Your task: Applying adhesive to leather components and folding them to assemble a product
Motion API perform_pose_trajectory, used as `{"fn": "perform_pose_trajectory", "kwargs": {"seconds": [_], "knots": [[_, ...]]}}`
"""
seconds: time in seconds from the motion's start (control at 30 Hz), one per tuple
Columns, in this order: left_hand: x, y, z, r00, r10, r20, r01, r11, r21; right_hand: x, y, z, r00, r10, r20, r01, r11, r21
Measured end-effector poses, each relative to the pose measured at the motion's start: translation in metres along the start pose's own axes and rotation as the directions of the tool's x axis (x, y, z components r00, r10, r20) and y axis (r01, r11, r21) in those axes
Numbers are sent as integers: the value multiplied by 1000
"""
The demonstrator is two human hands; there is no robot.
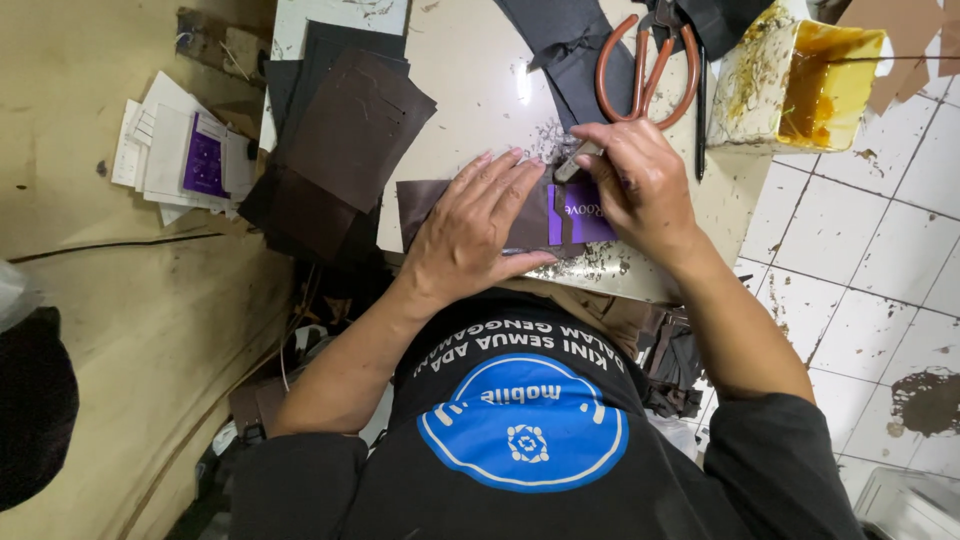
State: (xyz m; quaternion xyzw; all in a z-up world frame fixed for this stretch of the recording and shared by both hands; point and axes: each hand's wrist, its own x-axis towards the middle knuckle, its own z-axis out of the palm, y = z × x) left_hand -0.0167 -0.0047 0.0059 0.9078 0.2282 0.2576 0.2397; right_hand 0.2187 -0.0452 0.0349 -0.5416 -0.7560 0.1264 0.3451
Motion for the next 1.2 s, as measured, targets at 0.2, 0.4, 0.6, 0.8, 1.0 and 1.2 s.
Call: {"fn": "perform_pose_trajectory", "kwargs": {"seconds": [0.2,0.4,0.6,0.8,1.0,1.2], "knots": [[-2,-2,5,1000,-8,-13,8,1000,-7,-15,-6,-4,993,32,111,-40,997,72],[-1,-1,2,1000,-4,-2,4,1000,-9,-15,16,12,998,-56,-19,56,998,-18],[0,0,0,1000,-5,-9,5,1000,-5,-7,-13,-5,998,-20,58,19,999,27],[-1,-1,2,1000,-2,-14,2,1000,10,-11,-13,-2,999,-37,30,37,999,12],[-1,-1,3,1000,-4,-22,4,1000,6,-7,-22,-15,991,-113,73,113,994,15],[-1,-1,4,1000,-9,-15,9,1000,0,-17,-15,-8,983,-127,134,134,990,-51]]}}
